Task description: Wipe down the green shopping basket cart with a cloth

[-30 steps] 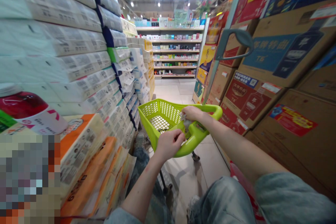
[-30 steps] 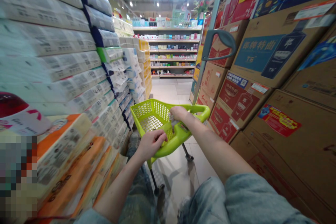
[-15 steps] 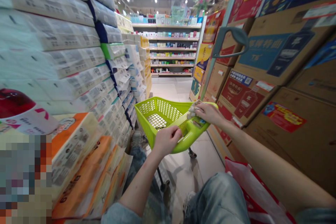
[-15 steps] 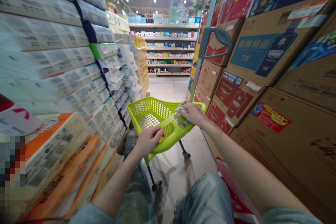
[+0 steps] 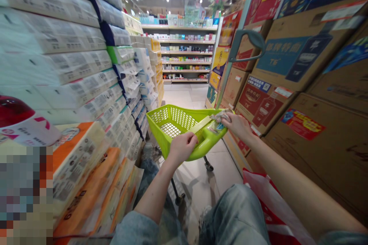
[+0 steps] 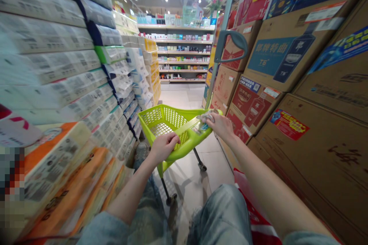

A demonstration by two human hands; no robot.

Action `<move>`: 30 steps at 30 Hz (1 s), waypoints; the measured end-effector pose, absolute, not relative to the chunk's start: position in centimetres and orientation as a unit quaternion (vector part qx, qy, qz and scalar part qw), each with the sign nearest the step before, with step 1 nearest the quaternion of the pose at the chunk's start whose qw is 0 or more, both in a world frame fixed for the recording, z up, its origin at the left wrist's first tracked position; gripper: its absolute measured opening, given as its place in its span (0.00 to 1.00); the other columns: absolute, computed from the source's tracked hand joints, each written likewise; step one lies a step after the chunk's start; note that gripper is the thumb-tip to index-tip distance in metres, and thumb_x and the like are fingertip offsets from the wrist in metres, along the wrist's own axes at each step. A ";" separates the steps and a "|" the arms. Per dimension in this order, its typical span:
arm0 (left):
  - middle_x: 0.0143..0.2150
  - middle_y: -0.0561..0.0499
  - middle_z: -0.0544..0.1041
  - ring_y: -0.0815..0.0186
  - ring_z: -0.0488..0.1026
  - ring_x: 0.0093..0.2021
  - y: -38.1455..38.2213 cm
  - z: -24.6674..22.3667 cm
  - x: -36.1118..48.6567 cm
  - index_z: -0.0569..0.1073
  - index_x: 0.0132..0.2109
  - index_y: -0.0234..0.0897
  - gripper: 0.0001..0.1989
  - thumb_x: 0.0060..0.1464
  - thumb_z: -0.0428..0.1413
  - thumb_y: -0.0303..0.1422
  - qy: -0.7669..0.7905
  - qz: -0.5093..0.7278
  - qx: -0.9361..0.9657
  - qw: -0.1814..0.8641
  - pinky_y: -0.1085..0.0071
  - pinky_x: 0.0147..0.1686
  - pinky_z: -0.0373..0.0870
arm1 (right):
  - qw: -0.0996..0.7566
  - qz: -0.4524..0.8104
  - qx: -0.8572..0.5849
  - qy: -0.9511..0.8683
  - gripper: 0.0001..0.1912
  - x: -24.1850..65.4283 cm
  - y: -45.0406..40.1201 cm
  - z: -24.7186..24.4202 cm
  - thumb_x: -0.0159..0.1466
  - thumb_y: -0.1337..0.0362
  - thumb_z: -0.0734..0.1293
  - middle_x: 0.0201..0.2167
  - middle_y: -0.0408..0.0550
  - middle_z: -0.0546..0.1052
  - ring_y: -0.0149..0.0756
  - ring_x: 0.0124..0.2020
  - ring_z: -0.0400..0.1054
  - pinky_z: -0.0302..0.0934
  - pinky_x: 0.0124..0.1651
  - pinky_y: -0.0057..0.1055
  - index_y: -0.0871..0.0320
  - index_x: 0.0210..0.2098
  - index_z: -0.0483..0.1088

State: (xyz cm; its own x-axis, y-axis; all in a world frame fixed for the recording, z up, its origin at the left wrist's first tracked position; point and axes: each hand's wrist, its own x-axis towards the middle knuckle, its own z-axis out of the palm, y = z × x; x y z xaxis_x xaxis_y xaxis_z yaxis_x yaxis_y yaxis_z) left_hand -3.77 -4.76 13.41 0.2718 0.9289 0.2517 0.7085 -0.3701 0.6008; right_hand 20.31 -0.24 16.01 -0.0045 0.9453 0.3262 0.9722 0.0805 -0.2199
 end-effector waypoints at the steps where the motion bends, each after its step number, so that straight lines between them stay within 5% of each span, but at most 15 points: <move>1: 0.26 0.54 0.73 0.68 0.68 0.29 -4.6 13.4 -3.6 0.74 0.30 0.40 0.17 0.56 0.43 0.38 0.529 0.291 0.775 0.188 0.73 0.29 0.55 | 0.199 -0.047 -0.691 -0.693 0.18 20.7 -0.1 15.9 0.61 0.54 0.57 0.32 0.48 0.76 0.37 0.31 0.67 0.51 0.30 0.27 0.55 0.41 0.72; 14: 0.27 0.52 0.75 0.66 0.68 0.30 -3.0 13.6 -2.8 0.75 0.30 0.39 0.18 0.56 0.43 0.39 0.529 0.261 0.789 0.170 0.72 0.29 0.56 | 0.225 -0.068 -0.586 -0.775 0.16 15.0 -5.3 13.8 0.63 0.52 0.57 0.31 0.48 0.75 0.35 0.32 0.68 0.51 0.31 0.26 0.55 0.37 0.70; 21: 0.28 0.52 0.75 0.66 0.69 0.31 -2.9 13.7 -2.4 0.75 0.31 0.40 0.17 0.55 0.43 0.38 0.536 0.249 0.790 0.160 0.72 0.29 0.56 | 0.264 -0.089 -0.604 -0.746 0.15 17.8 0.2 14.8 0.62 0.54 0.60 0.41 0.55 0.72 0.41 0.46 0.62 0.54 0.48 0.32 0.59 0.35 0.70; 26: 0.29 0.53 0.76 0.65 0.69 0.31 -2.6 13.6 -2.4 0.76 0.31 0.41 0.17 0.55 0.44 0.38 0.525 0.253 0.795 0.166 0.72 0.29 0.56 | 0.271 0.048 -0.640 -0.717 0.16 20.1 2.9 14.4 0.64 0.54 0.56 0.39 0.50 0.74 0.36 0.39 0.67 0.58 0.41 0.29 0.58 0.42 0.66; 30: 0.28 0.52 0.75 0.66 0.68 0.30 -2.1 13.6 -2.6 0.76 0.31 0.40 0.17 0.54 0.44 0.38 0.529 0.252 0.791 0.173 0.72 0.28 0.55 | 0.347 0.047 -0.579 -0.736 0.15 19.5 2.0 13.2 0.65 0.58 0.55 0.47 0.52 0.72 0.38 0.48 0.65 0.58 0.48 0.32 0.58 0.46 0.63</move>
State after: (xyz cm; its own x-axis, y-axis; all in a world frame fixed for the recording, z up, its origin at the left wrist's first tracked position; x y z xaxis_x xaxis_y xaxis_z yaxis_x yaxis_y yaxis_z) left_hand -2.60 -2.12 13.64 0.3120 0.9252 0.2160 0.7503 -0.3794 0.5414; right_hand 19.54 2.01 13.16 -0.0886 0.8851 0.4569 0.8196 0.3254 -0.4715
